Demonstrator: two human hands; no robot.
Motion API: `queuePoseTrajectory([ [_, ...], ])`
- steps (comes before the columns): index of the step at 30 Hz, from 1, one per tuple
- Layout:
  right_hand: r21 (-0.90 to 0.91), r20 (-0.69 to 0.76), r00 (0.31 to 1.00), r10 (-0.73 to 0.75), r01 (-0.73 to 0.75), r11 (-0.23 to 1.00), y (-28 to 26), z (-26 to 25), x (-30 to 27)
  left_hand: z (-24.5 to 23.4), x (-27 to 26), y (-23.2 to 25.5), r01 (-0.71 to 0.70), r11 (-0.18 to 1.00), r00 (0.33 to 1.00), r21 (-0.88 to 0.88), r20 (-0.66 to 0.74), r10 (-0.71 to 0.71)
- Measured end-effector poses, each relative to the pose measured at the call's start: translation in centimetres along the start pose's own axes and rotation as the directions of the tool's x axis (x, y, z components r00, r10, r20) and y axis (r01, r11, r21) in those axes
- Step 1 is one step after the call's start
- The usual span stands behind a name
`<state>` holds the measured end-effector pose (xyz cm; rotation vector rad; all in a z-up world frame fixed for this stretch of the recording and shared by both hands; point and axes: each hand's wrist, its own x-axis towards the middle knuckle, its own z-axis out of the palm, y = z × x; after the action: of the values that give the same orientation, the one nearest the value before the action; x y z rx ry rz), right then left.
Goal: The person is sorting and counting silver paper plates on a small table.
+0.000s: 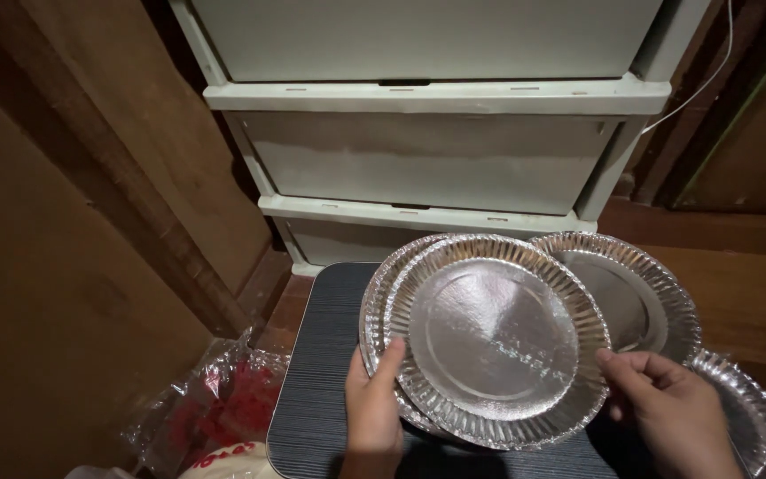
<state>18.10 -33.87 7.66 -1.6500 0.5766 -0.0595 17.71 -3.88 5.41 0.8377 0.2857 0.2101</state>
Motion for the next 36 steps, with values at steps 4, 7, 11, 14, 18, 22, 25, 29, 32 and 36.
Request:
queuePoseTrajectory([
  [4, 0.016, 0.010, 1.000, 0.026, -0.026, 1.000, 0.6, -0.4, 0.6, -0.5, 0.7, -0.5, 0.017, 0.999, 0.997, 0.028, -0.072, -0.015],
  [7, 0.041, 0.022, 0.996, 0.082, -0.082, 0.996, -0.2, -0.3, 0.2, -0.2, 0.3, 0.1, 0.020, 1.000, 0.996, -0.012, -0.082, -0.021],
  [11, 0.010, -0.006, 0.999, 0.052, -0.052, 0.999, -1.1, -0.7, -0.5, -1.1, 0.9, -0.2, -0.035, 0.999, 0.996, -0.009, -0.084, 0.034],
  [14, -0.115, -0.157, 0.979, 0.130, -0.149, 0.982, -3.2, -1.3, -1.3, -0.6, 0.6, 1.1, -0.004, 0.994, 0.970, 0.112, -0.243, 0.031],
  [18, 0.032, -0.315, 0.949, -0.008, 0.020, 0.999, -1.4, -4.0, 2.1, -1.6, 1.0, 1.4, -0.114, 0.991, 0.930, 0.064, -0.344, 0.129],
  [22, 0.022, -0.322, 0.933, -0.162, 0.178, 0.984, 4.7, -8.1, 9.4, -2.4, 1.3, 1.3, -0.258, 0.960, 0.862, 0.103, -0.425, 0.278],
  [25, 0.006, -0.333, 0.935, -0.125, 0.134, 0.991, 2.4, -7.0, 7.0, -2.3, 1.1, 1.8, -0.242, 0.968, 0.845, 0.063, -0.477, 0.242],
  [29, -0.034, -0.344, 0.922, -0.178, 0.178, 0.984, 4.8, -8.1, 9.6, -2.5, 1.1, 1.7, -0.276, 0.960, 0.854, 0.038, -0.448, 0.263],
  [32, -0.011, -0.380, 0.918, -0.110, 0.115, 0.993, 4.2, -7.8, 9.1, -2.6, 1.3, 1.6, -0.254, 0.966, 0.856, 0.039, -0.456, 0.244],
  [36, -0.027, -0.372, 0.916, -0.150, 0.151, 0.988, 4.9, -8.0, 9.6, -2.3, 0.9, 2.0, -0.235, 0.971, 0.863, 0.044, -0.451, 0.229],
])
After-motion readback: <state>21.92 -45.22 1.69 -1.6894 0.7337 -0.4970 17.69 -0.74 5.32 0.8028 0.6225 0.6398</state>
